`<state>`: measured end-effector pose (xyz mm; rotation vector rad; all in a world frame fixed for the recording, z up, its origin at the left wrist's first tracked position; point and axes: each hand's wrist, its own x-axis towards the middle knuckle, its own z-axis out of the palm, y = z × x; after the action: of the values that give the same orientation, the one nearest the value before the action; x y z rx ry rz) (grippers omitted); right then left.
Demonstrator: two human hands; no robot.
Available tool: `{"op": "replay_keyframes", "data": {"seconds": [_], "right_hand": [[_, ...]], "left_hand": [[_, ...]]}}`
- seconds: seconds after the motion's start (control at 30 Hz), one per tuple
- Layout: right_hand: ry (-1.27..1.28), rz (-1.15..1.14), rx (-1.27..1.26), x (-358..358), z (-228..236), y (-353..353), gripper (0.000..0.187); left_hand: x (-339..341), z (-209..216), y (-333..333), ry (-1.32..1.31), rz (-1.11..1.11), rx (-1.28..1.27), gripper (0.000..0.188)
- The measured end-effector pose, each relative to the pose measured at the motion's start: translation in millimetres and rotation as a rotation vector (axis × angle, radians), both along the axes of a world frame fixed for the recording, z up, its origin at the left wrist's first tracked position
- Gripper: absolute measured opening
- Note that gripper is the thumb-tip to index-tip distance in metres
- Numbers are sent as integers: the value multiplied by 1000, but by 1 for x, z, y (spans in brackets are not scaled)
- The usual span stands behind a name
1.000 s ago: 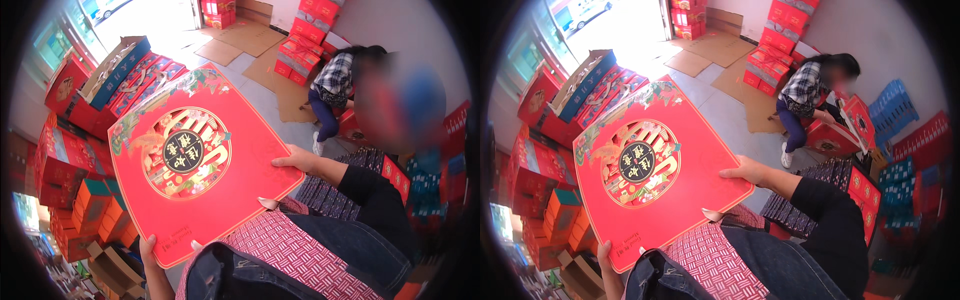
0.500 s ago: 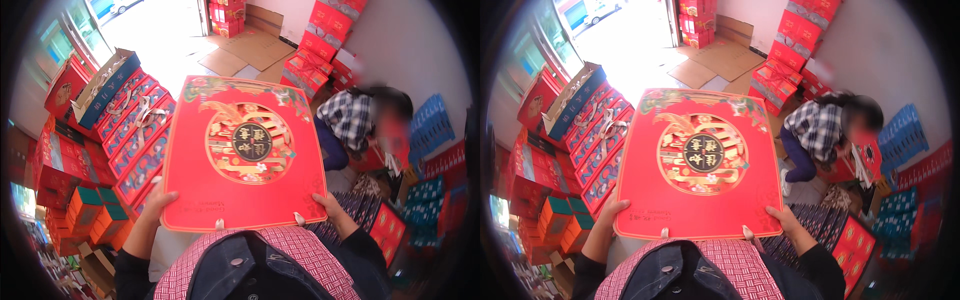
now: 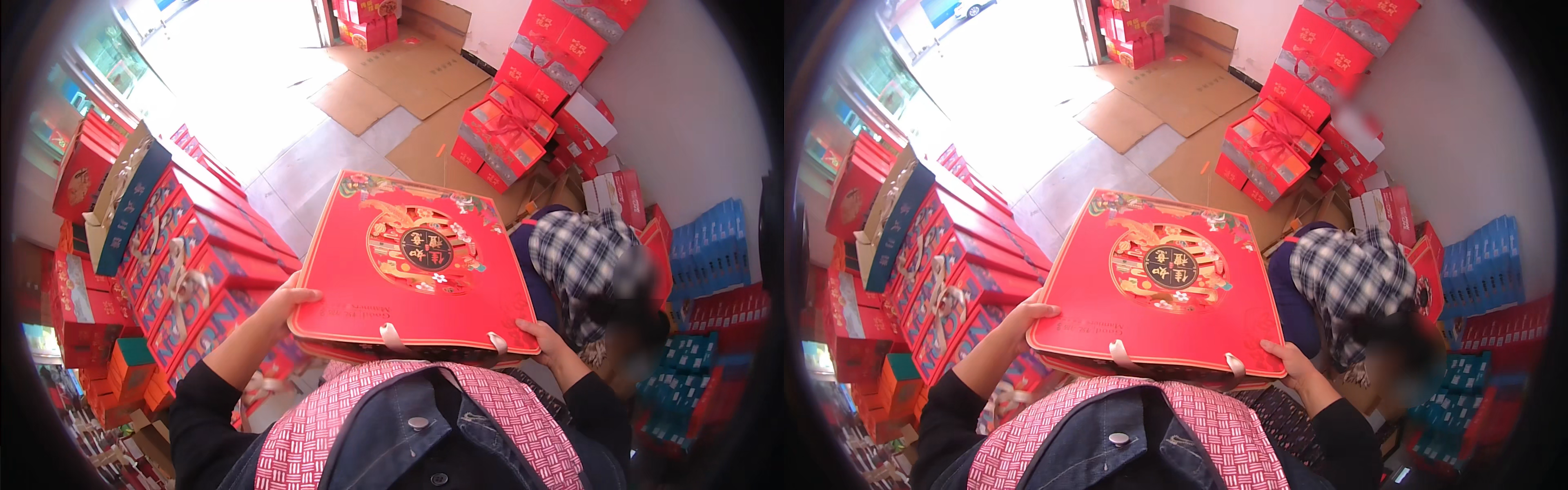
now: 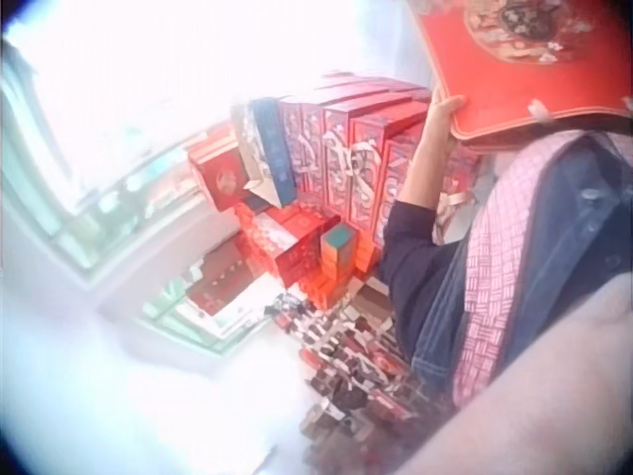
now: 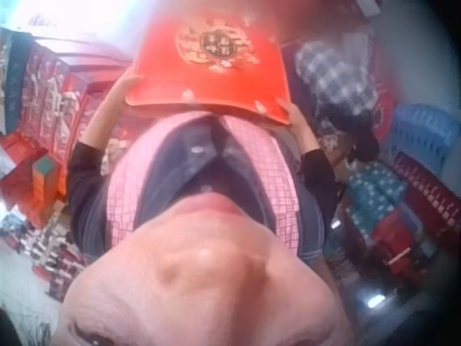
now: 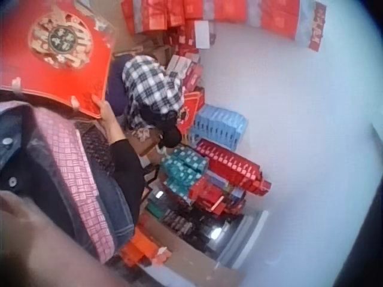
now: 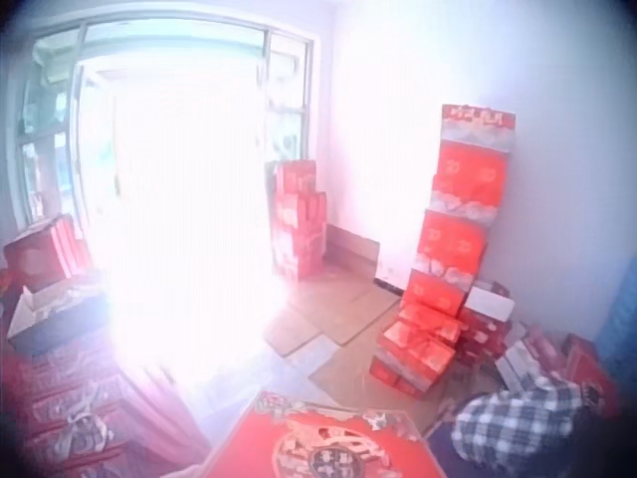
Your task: The person assembles red packets by folding red paper around small items and stacking them. Then the person places the packets into a large red gift box, closes the lid, and ties a ribbon around it.
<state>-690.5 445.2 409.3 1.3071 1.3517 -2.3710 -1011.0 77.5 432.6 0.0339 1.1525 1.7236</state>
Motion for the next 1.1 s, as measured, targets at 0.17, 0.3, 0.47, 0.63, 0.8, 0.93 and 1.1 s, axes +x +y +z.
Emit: {"op": "replay_keyframes", "data": {"seconds": [0.17,0.3,0.47,0.63,0.8,0.93,1.1], "right_hand": [[-75,-55,-204,-123,-21,108,43],[-177,-92,-246,-221,-31,164,44],[-97,-84,-295,-361,-47,246,44],[-38,-46,-201,-528,-75,374,43],[190,-149,-69,-726,-70,476,55],[88,-130,310,-786,-104,476,55],[-263,-170,23,-662,-217,429,41]], "left_hand": [[-147,-47,99,-187,-38,-117,45],[-261,-58,160,-282,-141,-316,32],[-362,-66,222,-343,11,-310,31],[-437,-102,275,-378,264,-321,38],[-499,-129,377,-462,600,-28,39],[-589,-221,486,-568,855,214,37],[-678,-316,661,-649,1179,255,40]]}}
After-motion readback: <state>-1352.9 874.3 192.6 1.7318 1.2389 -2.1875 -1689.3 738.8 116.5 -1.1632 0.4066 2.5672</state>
